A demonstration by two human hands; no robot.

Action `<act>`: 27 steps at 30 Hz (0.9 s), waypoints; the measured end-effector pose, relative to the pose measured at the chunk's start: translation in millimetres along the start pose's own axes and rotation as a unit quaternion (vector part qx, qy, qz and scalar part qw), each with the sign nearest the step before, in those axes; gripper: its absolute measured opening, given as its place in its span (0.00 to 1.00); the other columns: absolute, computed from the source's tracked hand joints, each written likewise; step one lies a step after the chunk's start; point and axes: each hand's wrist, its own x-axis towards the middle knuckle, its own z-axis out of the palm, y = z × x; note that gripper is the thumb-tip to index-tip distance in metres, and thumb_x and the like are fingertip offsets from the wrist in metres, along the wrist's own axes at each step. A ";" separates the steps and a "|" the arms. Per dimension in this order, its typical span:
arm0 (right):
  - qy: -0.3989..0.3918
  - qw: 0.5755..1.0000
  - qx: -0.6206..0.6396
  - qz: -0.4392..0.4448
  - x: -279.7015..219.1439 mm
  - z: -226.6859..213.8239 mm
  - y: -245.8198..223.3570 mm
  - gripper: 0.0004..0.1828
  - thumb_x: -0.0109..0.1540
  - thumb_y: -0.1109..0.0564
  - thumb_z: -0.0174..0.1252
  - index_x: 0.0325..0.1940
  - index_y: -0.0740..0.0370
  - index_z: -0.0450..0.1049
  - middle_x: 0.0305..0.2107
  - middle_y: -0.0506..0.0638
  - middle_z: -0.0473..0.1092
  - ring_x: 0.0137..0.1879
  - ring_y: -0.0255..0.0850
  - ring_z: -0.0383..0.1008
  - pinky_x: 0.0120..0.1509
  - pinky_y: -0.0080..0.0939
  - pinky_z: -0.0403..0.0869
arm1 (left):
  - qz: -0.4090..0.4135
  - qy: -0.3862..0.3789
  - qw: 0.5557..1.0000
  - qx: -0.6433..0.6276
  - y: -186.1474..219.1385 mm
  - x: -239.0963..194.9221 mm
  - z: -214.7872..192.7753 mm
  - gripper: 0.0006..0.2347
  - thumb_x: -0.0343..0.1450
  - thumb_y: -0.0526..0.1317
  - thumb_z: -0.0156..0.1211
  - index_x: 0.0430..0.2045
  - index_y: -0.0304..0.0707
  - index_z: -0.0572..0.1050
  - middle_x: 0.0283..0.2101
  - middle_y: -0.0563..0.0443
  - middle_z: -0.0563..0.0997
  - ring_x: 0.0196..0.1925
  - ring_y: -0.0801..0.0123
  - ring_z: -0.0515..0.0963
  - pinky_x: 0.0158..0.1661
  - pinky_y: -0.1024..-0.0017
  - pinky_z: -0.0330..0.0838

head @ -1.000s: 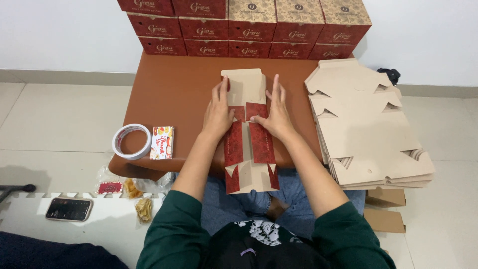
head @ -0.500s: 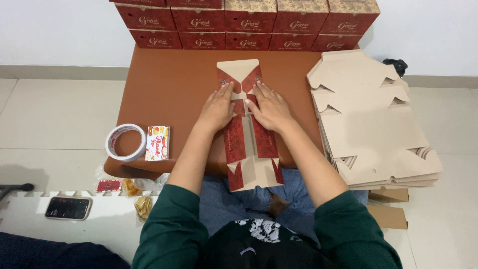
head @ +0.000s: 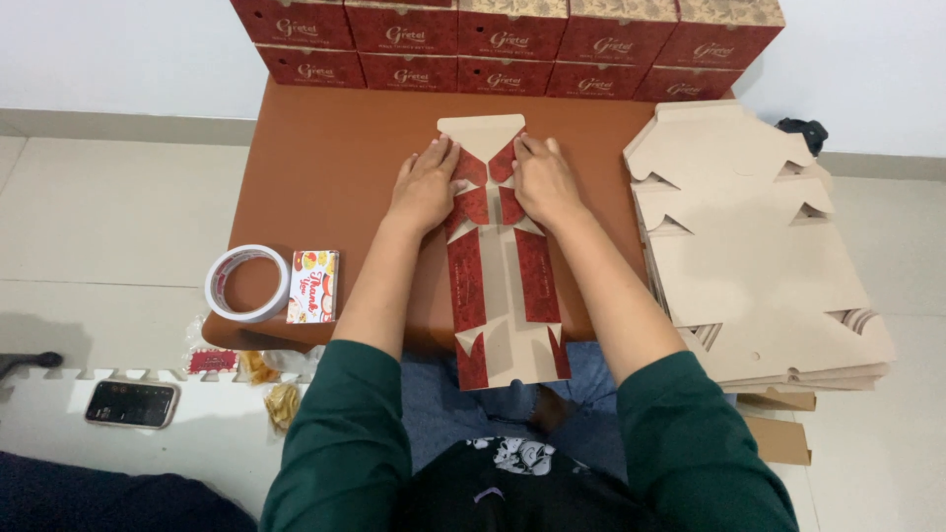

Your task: Folding a flat cardboard cutout into a small box and applying a decorative sticker.

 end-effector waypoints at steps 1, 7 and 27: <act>-0.001 1.000 0.001 0.000 2.7 -0.3 0.9 0.22 0.67 0.57 0.49 0.62 0.70 0.73 0.56 0.64 0.71 0.63 0.53 0.71 0.67 0.46 0.61 | -0.001 -0.001 1.000 0.000 -5.0 7.0 3.1 0.25 0.76 0.46 0.55 0.69 0.41 0.62 0.74 0.42 0.59 0.76 0.57 0.57 0.70 0.53 0.48; -0.081 0.995 0.027 0.056 21.3 -11.7 -2.2 0.25 0.70 0.52 0.45 0.68 0.68 0.68 0.65 0.64 0.64 0.71 0.54 0.64 0.74 0.48 0.56 | -0.031 -0.106 0.992 0.054 -12.1 35.8 -2.8 0.29 0.73 0.51 0.57 0.71 0.55 0.57 0.76 0.52 0.53 0.76 0.57 0.50 0.64 0.49 0.48; -0.067 0.959 0.199 0.189 -106.2 -217.4 -46.0 0.26 0.71 0.48 0.50 0.68 0.65 0.66 0.54 0.66 0.71 0.54 0.63 0.75 0.53 0.57 0.76 | -0.259 -0.071 0.941 0.206 -31.6 -31.6 2.9 0.34 0.76 0.65 0.36 0.71 0.41 0.56 0.71 0.44 0.61 0.72 0.54 0.49 0.68 0.52 0.28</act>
